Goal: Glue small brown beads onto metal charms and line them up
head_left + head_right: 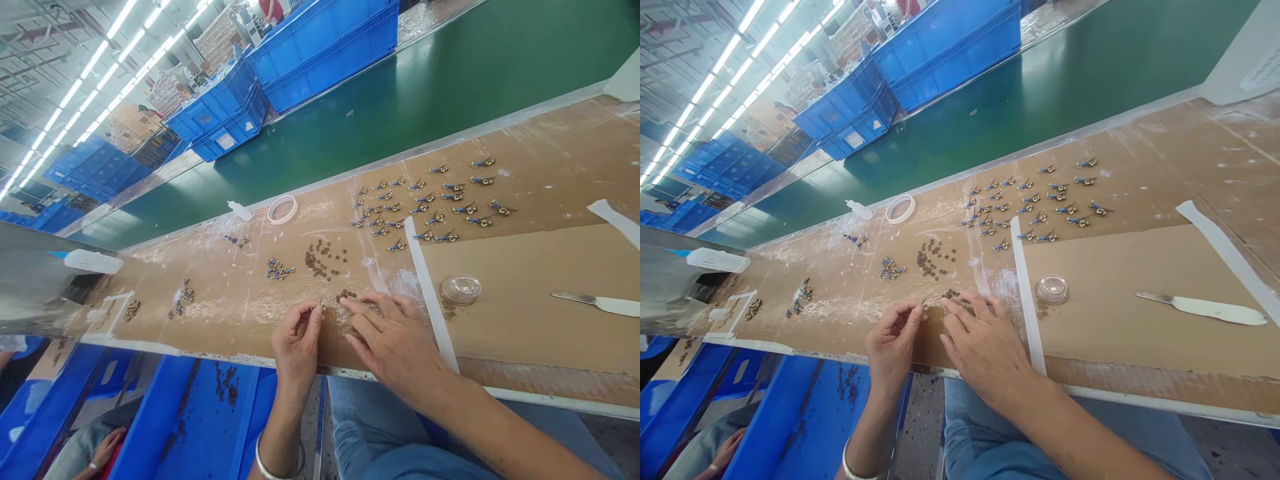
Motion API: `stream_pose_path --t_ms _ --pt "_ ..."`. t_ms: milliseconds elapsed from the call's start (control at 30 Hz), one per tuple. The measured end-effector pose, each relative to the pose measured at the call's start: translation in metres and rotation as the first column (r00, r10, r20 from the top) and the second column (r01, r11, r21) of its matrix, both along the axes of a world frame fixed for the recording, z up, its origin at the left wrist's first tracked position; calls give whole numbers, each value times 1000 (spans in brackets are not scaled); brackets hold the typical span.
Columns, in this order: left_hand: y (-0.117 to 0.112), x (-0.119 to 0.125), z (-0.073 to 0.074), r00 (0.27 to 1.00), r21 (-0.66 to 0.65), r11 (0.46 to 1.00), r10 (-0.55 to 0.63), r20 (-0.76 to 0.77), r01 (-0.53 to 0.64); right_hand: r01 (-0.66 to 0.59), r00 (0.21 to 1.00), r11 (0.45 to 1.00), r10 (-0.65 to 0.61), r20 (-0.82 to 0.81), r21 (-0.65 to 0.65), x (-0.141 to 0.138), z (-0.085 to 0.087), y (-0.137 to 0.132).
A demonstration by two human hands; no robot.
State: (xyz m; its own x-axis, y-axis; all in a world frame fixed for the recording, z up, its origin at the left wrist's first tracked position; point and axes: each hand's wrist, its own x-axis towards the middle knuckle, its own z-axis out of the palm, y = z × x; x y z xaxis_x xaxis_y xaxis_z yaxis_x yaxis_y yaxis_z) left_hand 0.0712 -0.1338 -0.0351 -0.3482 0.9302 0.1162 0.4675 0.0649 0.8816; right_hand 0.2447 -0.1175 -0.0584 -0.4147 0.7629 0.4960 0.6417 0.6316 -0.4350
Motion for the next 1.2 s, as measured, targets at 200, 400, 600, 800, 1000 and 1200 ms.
stream_pose_path --t_ms 200,400,600,800,1000,1200 --pt "-2 -1 1 1000 -19 1000 4 -7 -4 -33 998 999 32 55 27 -9 3 3" --pt "-4 0 2 1000 -9 1000 12 -4 -12 -63 998 998 62 19 31 4 -2 -8" --pt "-12 9 -1 999 -14 1000 -27 -20 27 -60 994 998 58 -97 -14 27 1 -23" --pt "-19 12 4 999 -36 999 -33 -10 32 -105 985 994 100 -140 -27 20 3 -39" --pt "-27 12 4 999 -48 998 -35 -8 35 -62 993 997 58 -106 -35 19 0 -39" --pt "-26 17 9 993 -88 991 -110 -52 105 -64 992 997 59 -110 -48 25 0 -40"
